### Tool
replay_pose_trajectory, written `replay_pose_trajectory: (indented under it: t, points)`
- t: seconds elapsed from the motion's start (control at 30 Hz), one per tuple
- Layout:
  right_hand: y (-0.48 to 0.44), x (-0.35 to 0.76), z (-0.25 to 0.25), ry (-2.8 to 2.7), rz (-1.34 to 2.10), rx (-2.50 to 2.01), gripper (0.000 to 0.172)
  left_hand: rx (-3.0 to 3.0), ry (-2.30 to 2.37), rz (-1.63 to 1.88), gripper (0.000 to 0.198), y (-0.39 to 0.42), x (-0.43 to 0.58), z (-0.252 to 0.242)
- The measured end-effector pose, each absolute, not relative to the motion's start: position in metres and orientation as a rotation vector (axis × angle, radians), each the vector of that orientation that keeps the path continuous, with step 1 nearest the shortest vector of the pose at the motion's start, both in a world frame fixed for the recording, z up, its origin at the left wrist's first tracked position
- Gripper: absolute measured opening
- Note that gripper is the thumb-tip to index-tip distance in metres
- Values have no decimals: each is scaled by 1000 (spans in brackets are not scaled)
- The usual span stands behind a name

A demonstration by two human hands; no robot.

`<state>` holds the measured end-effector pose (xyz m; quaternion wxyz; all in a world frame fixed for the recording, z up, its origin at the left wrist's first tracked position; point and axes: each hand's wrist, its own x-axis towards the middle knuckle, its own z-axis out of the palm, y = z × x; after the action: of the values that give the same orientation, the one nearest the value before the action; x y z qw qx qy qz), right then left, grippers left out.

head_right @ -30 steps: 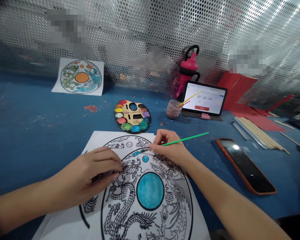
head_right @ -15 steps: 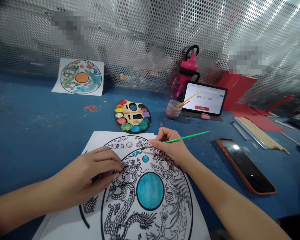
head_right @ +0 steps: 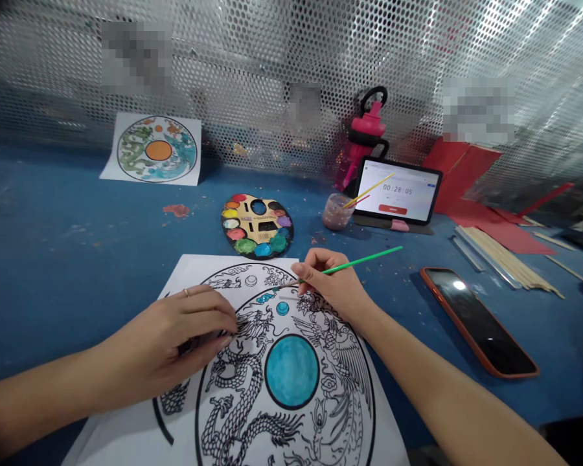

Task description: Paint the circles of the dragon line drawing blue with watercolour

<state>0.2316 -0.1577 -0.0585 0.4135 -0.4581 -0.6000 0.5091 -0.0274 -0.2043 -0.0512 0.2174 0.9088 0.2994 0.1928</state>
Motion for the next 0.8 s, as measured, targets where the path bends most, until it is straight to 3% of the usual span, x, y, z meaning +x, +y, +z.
replay_pose_trajectory:
  t: [0.8]
  points:
    - [-163,231,-54,-1572,1305,-1233,33,2514,830,531,21,-205,-29,-52]
